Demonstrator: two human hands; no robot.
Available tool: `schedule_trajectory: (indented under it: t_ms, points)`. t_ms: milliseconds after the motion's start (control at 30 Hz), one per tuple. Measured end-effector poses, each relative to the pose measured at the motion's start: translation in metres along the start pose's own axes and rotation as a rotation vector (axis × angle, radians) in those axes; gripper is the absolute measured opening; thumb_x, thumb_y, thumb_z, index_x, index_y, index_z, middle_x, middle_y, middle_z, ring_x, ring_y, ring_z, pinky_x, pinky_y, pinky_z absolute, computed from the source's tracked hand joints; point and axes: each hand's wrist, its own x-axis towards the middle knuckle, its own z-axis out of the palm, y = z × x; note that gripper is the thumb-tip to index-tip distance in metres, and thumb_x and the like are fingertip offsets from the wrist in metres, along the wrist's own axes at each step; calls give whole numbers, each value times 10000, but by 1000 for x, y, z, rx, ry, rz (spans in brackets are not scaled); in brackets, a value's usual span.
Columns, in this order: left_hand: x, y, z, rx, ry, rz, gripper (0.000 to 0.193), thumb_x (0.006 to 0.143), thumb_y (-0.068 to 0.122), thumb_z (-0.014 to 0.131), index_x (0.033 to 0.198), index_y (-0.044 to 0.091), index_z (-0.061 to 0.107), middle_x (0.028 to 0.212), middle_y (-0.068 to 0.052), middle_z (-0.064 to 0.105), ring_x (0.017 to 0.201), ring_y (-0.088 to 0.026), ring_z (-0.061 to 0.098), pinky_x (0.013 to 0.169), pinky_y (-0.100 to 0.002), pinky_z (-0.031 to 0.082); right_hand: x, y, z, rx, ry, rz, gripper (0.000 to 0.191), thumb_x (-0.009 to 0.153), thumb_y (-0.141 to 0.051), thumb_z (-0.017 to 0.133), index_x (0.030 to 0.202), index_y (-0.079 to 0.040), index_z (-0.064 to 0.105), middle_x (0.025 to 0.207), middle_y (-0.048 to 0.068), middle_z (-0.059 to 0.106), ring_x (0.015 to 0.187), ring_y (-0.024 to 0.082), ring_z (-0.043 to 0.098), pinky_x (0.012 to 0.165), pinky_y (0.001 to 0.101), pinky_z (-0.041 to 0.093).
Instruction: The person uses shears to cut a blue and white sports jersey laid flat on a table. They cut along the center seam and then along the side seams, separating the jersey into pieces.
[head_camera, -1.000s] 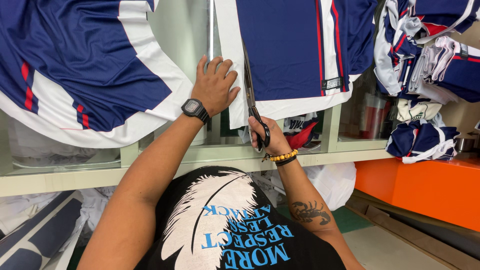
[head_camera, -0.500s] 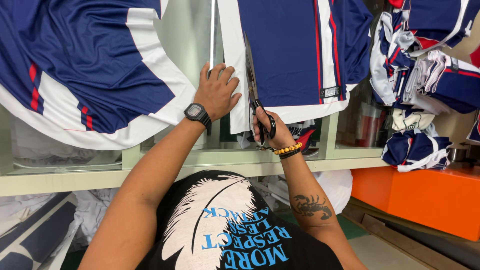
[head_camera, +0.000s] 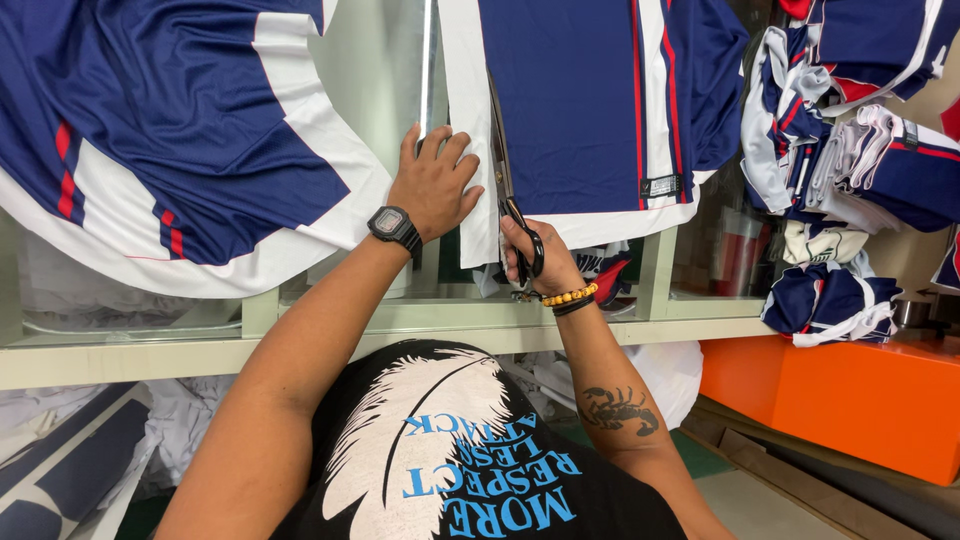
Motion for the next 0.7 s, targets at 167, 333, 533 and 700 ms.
schedule_trajectory:
  t_ms: [167,333,533,700]
  points:
    - [6,-5,4,0,-4,3,347,889,370,736,1125,120,690,1347,-101,572,1342,-320,464,1155,-616,259,11,-8,-5,30,-9,18,526,953,-582,613,842,-69,598,607,15,572,462,128,571,440,254,477]
    - [8,-10,3,-14,13,2,360,878,365,743,1135,118,691,1345,-103,573,1339,-323,468,1154,-615,262,25,-26,-4,5,6,35,570,927,-632,601,839,-69,610,605,16,579,466,142,589,454,268,510]
    - [7,-17,0,-19,24,1,366,872,366,747,1133,117,689,1345,-105,574,1336,-326,471,1150,-620,264,34,-40,6,10,-5,39,562,917,-634,612,831,-78,606,602,14,576,468,142,590,455,273,516]
    - [3,-14,-2,-9,12,-2,372,871,378,742,1132,119,689,1344,-108,575,1333,-323,471,1144,-624,264,32,-39,10,10,0,14,538,925,-609,631,818,-82,600,591,18,571,458,138,579,445,263,502]
